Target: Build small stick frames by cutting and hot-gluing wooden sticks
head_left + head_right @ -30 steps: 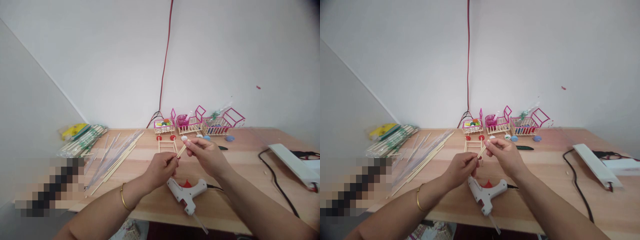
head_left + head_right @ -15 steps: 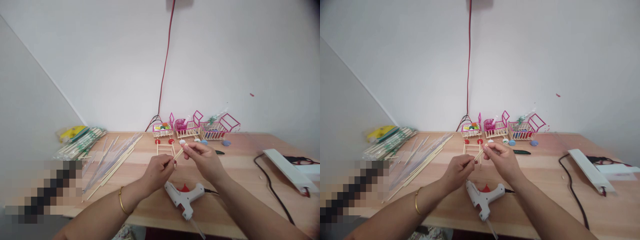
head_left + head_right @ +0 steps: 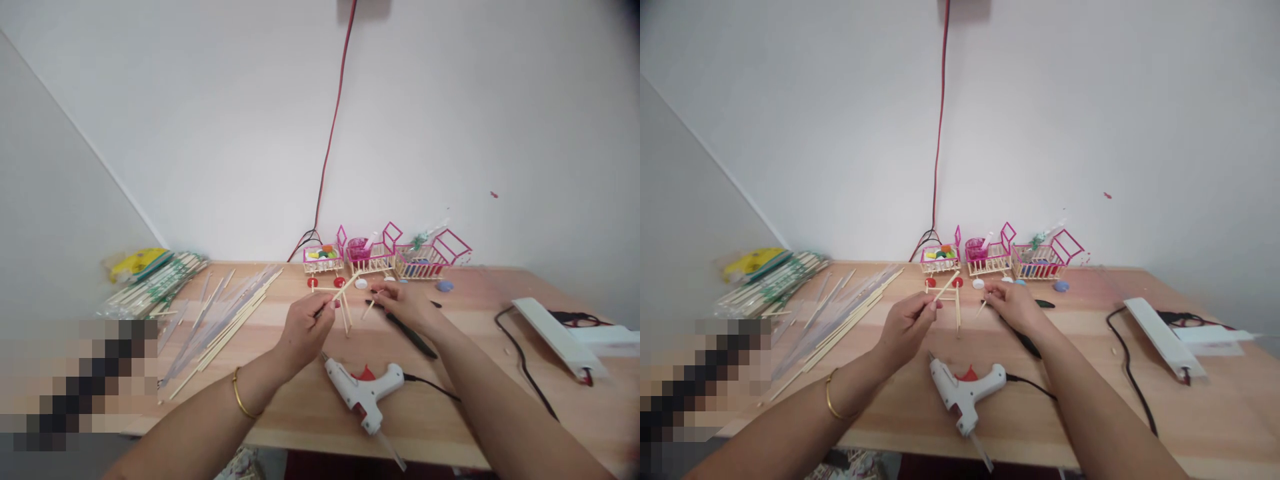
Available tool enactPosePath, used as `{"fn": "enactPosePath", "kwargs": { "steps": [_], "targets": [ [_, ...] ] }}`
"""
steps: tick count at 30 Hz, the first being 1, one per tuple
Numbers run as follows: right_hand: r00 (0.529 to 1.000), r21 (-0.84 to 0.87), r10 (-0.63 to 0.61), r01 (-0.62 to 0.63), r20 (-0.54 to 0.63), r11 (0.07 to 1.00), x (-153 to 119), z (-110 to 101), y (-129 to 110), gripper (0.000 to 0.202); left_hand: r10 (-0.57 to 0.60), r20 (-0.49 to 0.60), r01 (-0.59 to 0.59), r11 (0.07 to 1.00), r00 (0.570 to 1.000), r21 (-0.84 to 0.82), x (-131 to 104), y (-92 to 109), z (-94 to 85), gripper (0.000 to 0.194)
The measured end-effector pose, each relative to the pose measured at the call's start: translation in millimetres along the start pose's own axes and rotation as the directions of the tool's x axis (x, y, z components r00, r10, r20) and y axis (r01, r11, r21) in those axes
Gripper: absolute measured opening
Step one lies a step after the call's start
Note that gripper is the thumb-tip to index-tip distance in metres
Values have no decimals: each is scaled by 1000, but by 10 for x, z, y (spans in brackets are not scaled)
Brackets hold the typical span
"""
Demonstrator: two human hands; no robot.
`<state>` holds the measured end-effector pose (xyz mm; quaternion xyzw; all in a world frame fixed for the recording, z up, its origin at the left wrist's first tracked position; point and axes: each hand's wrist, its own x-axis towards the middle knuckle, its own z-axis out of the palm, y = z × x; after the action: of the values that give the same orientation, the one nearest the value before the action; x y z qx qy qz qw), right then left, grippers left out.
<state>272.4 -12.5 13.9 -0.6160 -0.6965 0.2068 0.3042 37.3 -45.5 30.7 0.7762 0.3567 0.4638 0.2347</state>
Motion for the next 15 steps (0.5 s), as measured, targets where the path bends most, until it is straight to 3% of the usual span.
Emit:
{"fn": "enactPosePath", "kwargs": {
  "steps": [5,7,10,12,15],
  "targets": [
    [997,-155,33,-43,-66,987,18,-135,180,47,16,-8,-16,1000,1000,-24,15,-25,-27,21],
    [997,-249,67,-59,27,967,-21,-254,221,67,12,-8,-12,999,1000,-44,25,-42,-42,22],
    [959,-449,228,-131,169,884,-67,-335,259,86,-30,-20,27,992,999,-126,38,-85,-50,22],
    [930,-567,317,-164,183,807,-70,-316,278,83,-108,-8,103,964,994,-243,44,-121,-43,22],
    [924,-649,326,-122,202,751,-66,-264,295,63,-234,61,237,865,970,-443,49,-156,-26,26]
  ]
}}
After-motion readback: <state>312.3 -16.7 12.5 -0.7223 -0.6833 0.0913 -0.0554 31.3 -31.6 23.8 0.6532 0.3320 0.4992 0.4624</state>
